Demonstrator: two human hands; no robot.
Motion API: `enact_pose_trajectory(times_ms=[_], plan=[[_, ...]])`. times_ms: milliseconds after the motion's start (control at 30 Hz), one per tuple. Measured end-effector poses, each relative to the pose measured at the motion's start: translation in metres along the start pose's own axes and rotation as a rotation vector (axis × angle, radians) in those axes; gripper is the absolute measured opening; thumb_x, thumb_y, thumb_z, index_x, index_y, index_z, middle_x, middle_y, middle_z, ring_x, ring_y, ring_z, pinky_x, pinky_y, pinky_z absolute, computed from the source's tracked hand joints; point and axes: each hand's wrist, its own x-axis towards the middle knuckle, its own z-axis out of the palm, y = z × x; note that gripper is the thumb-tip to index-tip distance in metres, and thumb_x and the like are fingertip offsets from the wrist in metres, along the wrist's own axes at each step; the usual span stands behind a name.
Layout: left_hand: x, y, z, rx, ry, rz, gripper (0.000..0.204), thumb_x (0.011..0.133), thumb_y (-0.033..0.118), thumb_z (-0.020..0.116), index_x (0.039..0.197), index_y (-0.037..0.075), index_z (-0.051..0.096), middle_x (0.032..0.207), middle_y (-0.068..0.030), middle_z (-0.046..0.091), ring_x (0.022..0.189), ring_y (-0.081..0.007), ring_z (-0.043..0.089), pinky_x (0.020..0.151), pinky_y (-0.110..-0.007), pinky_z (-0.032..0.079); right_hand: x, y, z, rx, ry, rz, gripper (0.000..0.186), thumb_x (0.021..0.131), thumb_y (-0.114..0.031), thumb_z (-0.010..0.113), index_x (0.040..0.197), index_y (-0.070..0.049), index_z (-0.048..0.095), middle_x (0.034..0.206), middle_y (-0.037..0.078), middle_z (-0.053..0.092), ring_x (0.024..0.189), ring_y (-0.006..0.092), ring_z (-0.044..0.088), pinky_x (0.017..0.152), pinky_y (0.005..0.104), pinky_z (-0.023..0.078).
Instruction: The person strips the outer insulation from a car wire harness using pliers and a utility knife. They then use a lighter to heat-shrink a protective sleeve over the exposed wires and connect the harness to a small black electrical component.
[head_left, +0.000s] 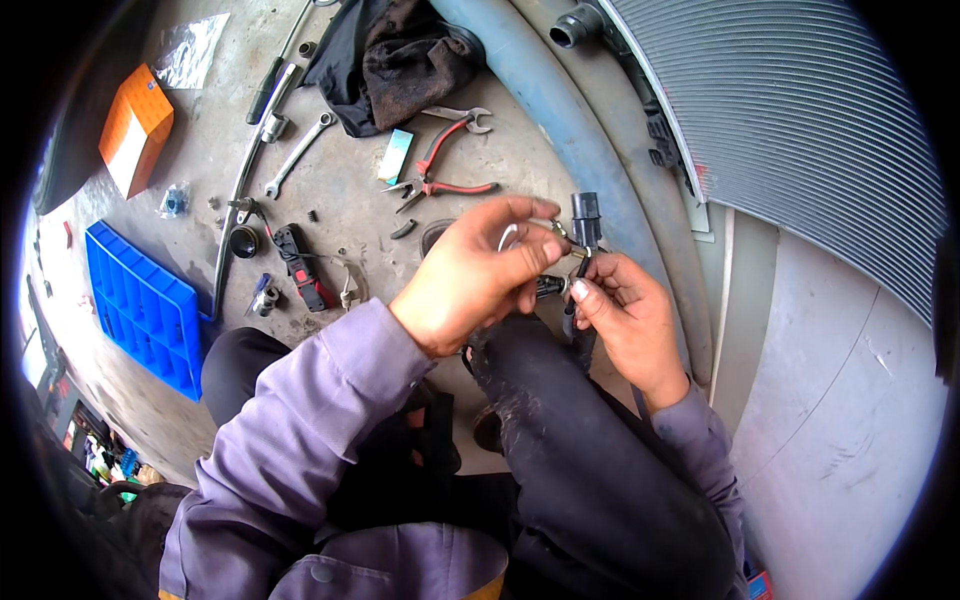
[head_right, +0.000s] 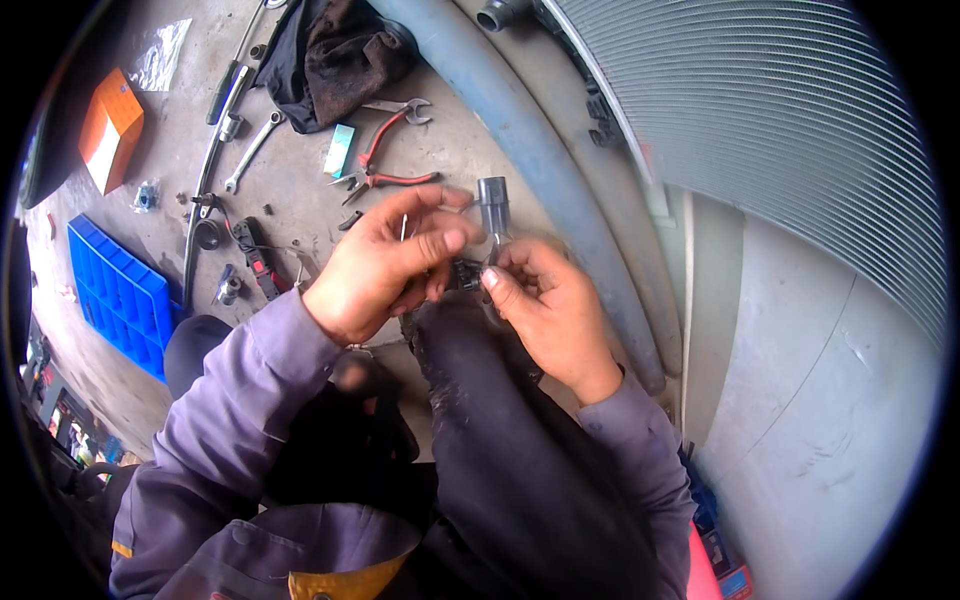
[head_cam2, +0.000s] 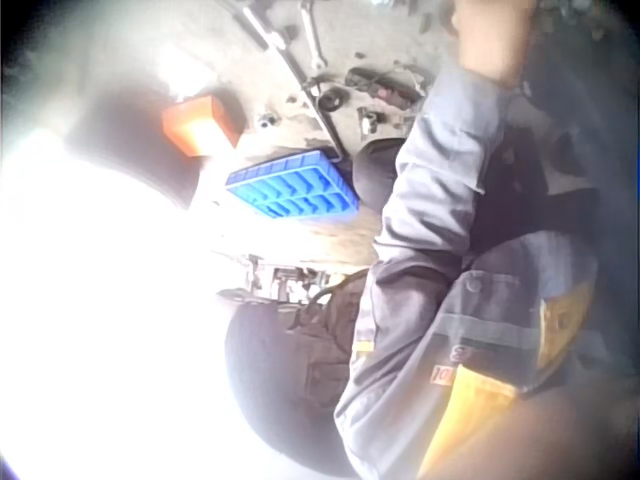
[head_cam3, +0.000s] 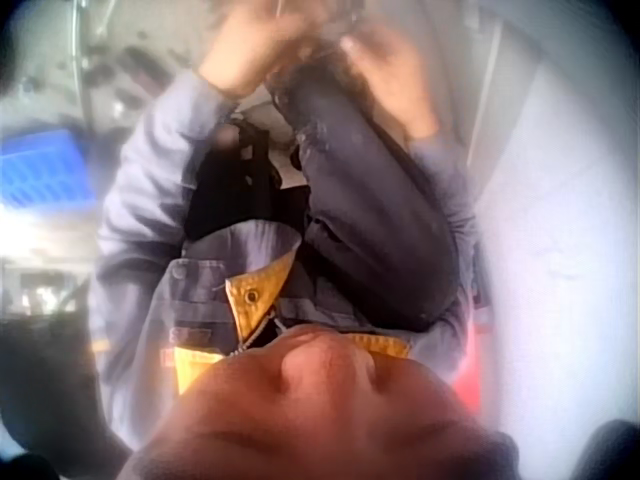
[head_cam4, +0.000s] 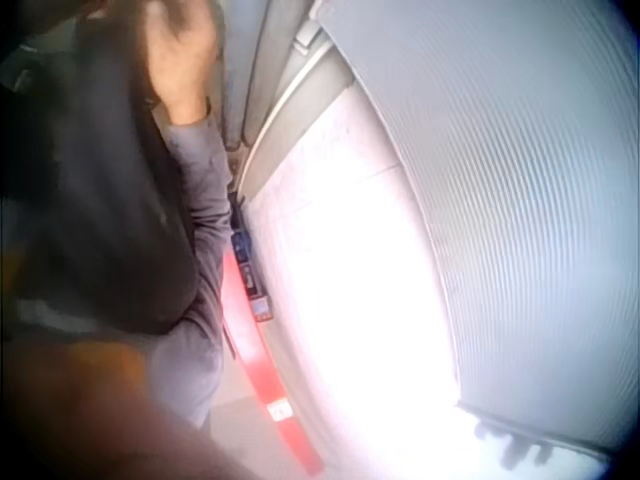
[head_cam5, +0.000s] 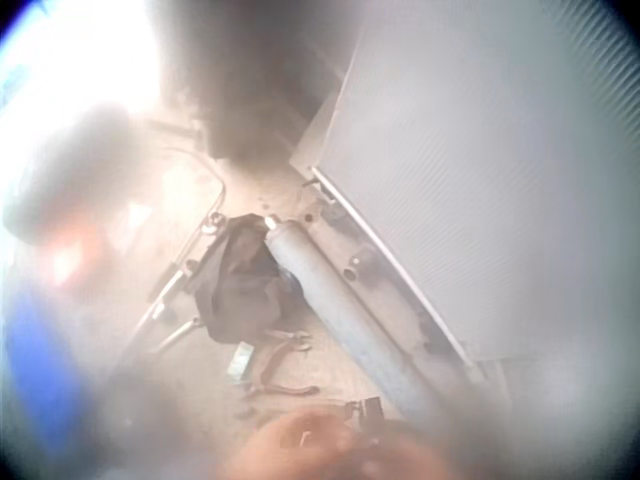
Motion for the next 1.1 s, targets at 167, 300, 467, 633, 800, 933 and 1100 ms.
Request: enact_pose_trajectory(times_ms=[167, 300, 467, 633, 800, 933, 1100], plan=[[-0.007, -0.014, -0.005, 0.175, -0.097, 0.033, 0.033, 0.094, 0.015, 0.070, 0.123, 0.003, 0.061, 0.099, 0.0013, 0.066, 0.068, -0.0038, 0.054, 0.055, -0.019, 0.042, -0.003, -0.004, 0.006, 0.031, 0.022, -0.023, 0.014, 0.098, -0.011, 0.066, 0.104, 0.000, 0.061, 0.087, 0.000, 0.062, 0.078, 0.0052, 0.057, 0.070, 0.0215, 0.048], [-0.008, -0.019, 0.007, 0.285, 0.089, 0.074, 0.025, 0.090, 0.018, 0.075, 0.108, 0.001, 0.070, 0.088, 0.0007, 0.066, 0.090, -0.0055, 0.058, 0.085, -0.022, 0.046, -0.008, -0.006, 0.013, -0.028, 0.054, -0.029, 0.015, 0.097, -0.010, 0.067, 0.106, 0.001, 0.063, 0.091, 0.002, 0.066, 0.082, 0.0067, 0.061, 0.073, 0.0221, 0.050], [-0.013, -0.011, 0.007, 0.175, 0.077, -0.042, 0.021, 0.092, 0.019, 0.073, 0.102, 0.001, 0.071, 0.081, 0.0018, 0.065, 0.081, -0.0046, 0.057, 0.080, -0.022, 0.046, -0.011, -0.014, 0.008, -0.053, 0.031, -0.024, 0.021, 0.096, -0.011, 0.069, 0.111, 0.002, 0.064, 0.092, 0.002, 0.067, 0.083, 0.0069, 0.062, 0.073, 0.0227, 0.051], [-0.013, -0.011, 0.011, 0.394, -0.004, -0.007, 0.021, 0.092, 0.016, 0.072, 0.102, -0.002, 0.069, 0.081, 0.0018, 0.064, 0.076, -0.0046, 0.054, 0.074, -0.021, 0.046, 0.001, -0.038, -0.004, 0.011, 0.126, -0.090, 0.030, 0.094, -0.021, 0.072, 0.114, 0.000, 0.064, 0.086, 0.001, 0.063, 0.071, 0.0059, 0.057, 0.063, 0.0207, 0.048], [-0.015, -0.010, 0.017, 0.246, -0.079, -0.034, 0.017, 0.094, 0.011, 0.069, 0.106, 0.000, 0.067, 0.083, 0.0013, 0.064, 0.064, -0.0040, 0.050, 0.058, -0.022, 0.040, 0.005, -0.034, -0.011, 0.074, 0.063, -0.015, 0.029, 0.095, -0.024, 0.069, 0.112, 0.000, 0.064, 0.082, 0.003, 0.063, 0.065, 0.0080, 0.057, 0.054, 0.0224, 0.047], [-0.014, -0.008, 0.011, -0.101, -0.192, -0.185, 0.020, 0.096, 0.005, 0.064, 0.115, 0.001, 0.062, 0.094, -0.0023, 0.064, 0.054, -0.0042, 0.046, 0.045, -0.021, 0.034, 0.006, -0.030, -0.013, 0.291, 0.113, 0.028, 0.027, 0.098, -0.027, 0.065, 0.104, 0.000, 0.063, 0.080, 0.006, 0.063, 0.061, 0.0123, 0.059, 0.051, 0.0261, 0.049], [-0.007, -0.014, 0.012, -0.197, -0.171, -0.240, 0.020, 0.096, 0.004, 0.063, 0.116, 0.000, 0.059, 0.095, -0.0043, 0.063, 0.051, -0.0044, 0.044, 0.041, -0.021, 0.030, 0.007, -0.028, -0.010, 0.317, 0.123, 0.051, 0.026, 0.098, -0.028, 0.064, 0.098, -0.001, 0.061, 0.078, 0.007, 0.063, 0.059, 0.0134, 0.058, 0.050, 0.0266, 0.049]])
